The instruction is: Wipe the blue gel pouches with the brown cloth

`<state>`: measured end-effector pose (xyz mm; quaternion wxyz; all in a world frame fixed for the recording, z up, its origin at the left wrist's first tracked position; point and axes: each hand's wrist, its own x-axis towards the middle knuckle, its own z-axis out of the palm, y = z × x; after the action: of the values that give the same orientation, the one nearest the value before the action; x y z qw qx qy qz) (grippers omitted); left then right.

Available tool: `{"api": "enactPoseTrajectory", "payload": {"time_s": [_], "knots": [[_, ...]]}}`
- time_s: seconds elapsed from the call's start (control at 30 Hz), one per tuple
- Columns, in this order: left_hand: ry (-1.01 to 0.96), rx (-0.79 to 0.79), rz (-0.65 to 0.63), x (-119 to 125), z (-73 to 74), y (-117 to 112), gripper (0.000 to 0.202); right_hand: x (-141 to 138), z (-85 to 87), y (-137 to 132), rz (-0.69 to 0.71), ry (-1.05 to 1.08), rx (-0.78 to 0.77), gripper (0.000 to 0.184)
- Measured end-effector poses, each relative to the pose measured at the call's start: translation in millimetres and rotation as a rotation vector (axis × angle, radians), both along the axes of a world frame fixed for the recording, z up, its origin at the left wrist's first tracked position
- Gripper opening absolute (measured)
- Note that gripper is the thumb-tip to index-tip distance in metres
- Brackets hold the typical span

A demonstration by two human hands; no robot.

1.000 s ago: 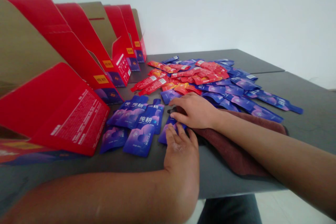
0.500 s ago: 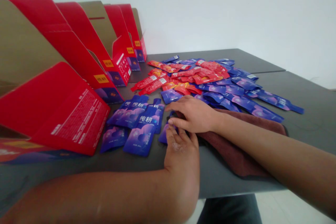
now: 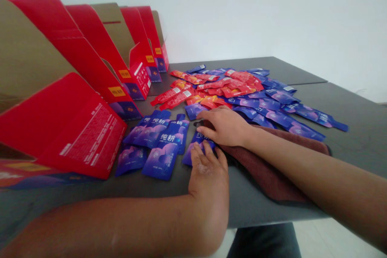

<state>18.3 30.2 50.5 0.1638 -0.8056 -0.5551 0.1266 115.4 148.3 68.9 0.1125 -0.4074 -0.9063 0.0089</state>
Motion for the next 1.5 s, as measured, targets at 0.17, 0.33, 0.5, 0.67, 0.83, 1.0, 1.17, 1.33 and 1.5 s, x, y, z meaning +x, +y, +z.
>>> {"api": "enactPoseTrajectory", "payload": {"time_s": [0.17, 0.33, 0.5, 0.67, 0.83, 1.0, 1.17, 1.33, 1.5], "knots": [[-0.001, 0.005, 0.024, 1, 1.6, 0, 0.048, -2, 1.8, -6, 0.169, 0.099, -0.076, 0.039], [0.056, -0.017, 0.017, 2, 4.9, 2, 0.047, -3, 2.0, -10, 0.266, 0.164, -0.128, 0.039], [-0.005, -0.002, 0.033, 1, 4.3, 1, 0.046, -4, 1.1, -10, 0.245, 0.112, -0.067, 0.039], [-0.007, -0.016, 0.011, 0, 2.0, 0, 0.05, -1, 1.6, -3, 0.047, 0.03, -0.019, 0.041], [0.016, -0.023, 0.01, 0, -0.1, 1, 0.048, 2, 0.3, 3, -0.037, 0.011, 0.008, 0.042], [0.035, -0.004, 0.006, 1, 0.6, 0, 0.049, 0, 0.3, -1, 0.101, 0.064, -0.046, 0.04], [0.09, 0.006, 0.016, 2, 2.9, 1, 0.047, -2, 0.3, -6, 0.274, 0.142, -0.086, 0.04], [0.087, 0.008, 0.016, 2, 3.0, 1, 0.047, -2, -0.6, -7, 0.314, 0.165, -0.1, 0.039], [0.049, -0.008, 0.014, 1, 2.8, 0, 0.049, -1, 0.1, -4, 0.141, 0.08, -0.039, 0.04]]}}
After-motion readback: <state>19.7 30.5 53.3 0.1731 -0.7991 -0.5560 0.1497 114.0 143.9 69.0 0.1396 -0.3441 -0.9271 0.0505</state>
